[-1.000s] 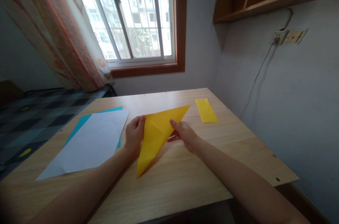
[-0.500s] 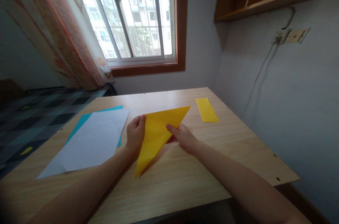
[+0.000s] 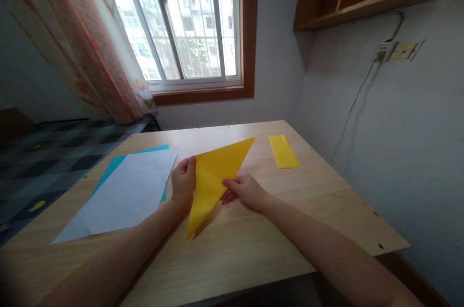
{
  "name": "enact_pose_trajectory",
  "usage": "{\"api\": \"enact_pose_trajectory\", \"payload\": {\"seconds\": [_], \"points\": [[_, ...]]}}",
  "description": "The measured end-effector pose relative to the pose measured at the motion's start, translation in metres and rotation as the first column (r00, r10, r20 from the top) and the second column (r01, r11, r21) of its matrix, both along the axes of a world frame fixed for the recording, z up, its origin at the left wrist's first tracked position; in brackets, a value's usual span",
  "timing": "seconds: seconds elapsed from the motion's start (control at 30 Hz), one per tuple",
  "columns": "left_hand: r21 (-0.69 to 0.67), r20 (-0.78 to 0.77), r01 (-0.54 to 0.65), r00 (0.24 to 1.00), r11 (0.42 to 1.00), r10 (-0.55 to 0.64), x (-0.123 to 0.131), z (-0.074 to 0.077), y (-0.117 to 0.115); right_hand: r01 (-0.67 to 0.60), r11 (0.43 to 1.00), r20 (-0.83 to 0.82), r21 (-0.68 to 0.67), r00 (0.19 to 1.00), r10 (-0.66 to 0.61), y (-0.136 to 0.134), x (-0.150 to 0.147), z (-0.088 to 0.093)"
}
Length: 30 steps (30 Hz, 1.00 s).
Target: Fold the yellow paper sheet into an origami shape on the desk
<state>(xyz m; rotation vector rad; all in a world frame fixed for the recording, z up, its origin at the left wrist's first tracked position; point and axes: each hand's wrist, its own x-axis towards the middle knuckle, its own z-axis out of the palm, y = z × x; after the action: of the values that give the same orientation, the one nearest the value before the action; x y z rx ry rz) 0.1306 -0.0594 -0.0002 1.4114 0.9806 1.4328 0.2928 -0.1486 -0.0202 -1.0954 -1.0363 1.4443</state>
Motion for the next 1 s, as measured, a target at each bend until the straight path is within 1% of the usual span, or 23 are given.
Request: {"api": "enact_pose_trajectory", "payload": {"seconds": [0.13,0.3,0.47,0.63,0.77,0.87,0.93,1.0], "points": [[-0.002,0.001,-0.004,1.0,1.0,0.004,0.0,0.001,0.0,0.039,0.999,0.011,0.016,0.999,-0.039,-0.001,-0.003,0.002],[0.011,0.005,-0.035,0.999,0.999,0.035,0.0,0.001,0.002,-0.02,1.0,-0.004,-0.001,1.0,0.02,0.0,-0.006,-0.001],[0.092,-0.05,-0.027,0.998,0.995,0.032,-0.003,0.0,0.005,0.053,0.998,-0.003,0.014,0.999,-0.053,0.003,0.0,-0.003],[0.051,0.007,0.083,0.996,0.995,-0.084,-0.003,-0.003,0.009,0.156,0.987,-0.021,0.041,0.988,-0.156,0.007,0.01,-0.003],[-0.035,0.059,0.161,0.986,0.986,-0.159,-0.001,-0.007,0.01,0.188,0.977,0.041,0.096,0.98,-0.193,0.012,0.018,-0.008],[-0.156,0.114,0.294,0.954,0.943,-0.278,0.001,-0.009,0.009,0.193,0.968,0.144,0.157,0.966,-0.216,0.015,0.025,-0.012],[-0.233,0.108,0.38,0.925,0.895,-0.365,0.002,-0.01,0.008,0.194,0.961,0.2,0.195,0.952,-0.233,0.015,0.028,-0.012],[-0.266,0.087,0.441,0.897,0.857,-0.434,0.002,-0.01,0.008,0.194,0.957,0.201,0.217,0.95,-0.238,0.015,0.028,-0.01]]}}
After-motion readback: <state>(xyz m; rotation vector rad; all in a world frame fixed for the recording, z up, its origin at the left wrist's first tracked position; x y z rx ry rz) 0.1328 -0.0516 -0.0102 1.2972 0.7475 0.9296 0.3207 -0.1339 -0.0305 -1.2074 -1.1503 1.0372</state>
